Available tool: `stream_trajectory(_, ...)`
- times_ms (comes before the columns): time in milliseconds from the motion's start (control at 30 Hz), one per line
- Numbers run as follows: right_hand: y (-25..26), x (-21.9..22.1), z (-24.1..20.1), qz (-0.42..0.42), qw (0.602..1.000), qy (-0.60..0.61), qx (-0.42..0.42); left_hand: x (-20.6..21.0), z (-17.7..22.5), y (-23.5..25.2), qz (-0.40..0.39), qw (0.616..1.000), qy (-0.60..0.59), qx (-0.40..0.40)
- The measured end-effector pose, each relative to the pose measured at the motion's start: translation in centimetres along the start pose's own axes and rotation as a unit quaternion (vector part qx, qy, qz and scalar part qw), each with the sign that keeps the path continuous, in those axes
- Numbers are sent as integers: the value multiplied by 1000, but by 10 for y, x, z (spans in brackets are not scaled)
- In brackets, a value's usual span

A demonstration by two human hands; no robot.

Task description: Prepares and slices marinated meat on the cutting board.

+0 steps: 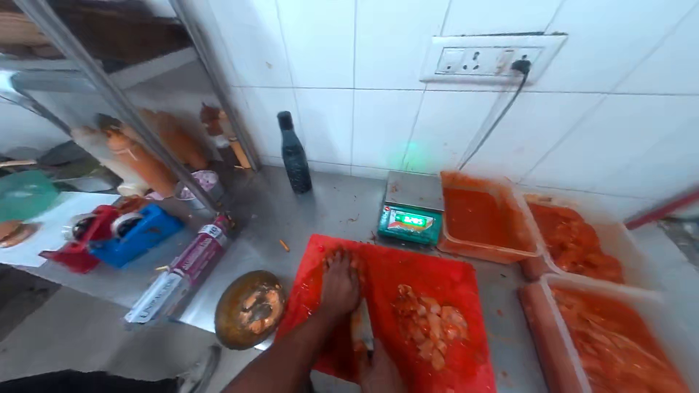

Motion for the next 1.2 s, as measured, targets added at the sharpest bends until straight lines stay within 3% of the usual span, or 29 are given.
stream_trajectory(200, 14, -1, -17, 23, 999, -42, 14, -2, -11, 9, 78, 996, -24, -39)
stream_trajectory(367, 2, -19, 7, 2, 997, -73, 28, -2, -6, 11, 65, 994, -86, -8)
stream_trajectory(600, 10, -25, -9, 5, 997, -57, 47, 11, 12, 39, -30, 994, -29, 101)
stream_trajectory(733, 26, -16, -27, 15, 997, -56, 50, -1, 9, 45, 51, 992, -51, 101)
stream_trajectory(833, 0, -2, -6, 0, 997, -44, 59, -2, 6, 44, 76, 995, -20, 57)
stream_trajectory(933, -13, 5, 5, -25, 997, -34, 58, 4, 8, 42, 41, 997, -17, 66)
stream_trajectory(1033, 3, -2, -14, -29, 997, -39, 56, 4, 6, 45, 19, 996, -52, 76)
stream_trajectory(1100, 2, -8, -22, -6, 995, -89, 54, -5, 2, 51, 11, 996, -68, 55)
stream_trajectory(1200, -21, -20, -13, 46, 972, -217, 83, -12, 5, 41, -65, 997, -33, 18)
Point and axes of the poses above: each hand's wrist, its own y-axis towards the middle knuckle, its own x-axis out of the palm, z = x × y, the point moved 10 cm from there along y, towards the middle knuckle, and after that the axes turned 8 degrees about x, right-handed, at the moved point
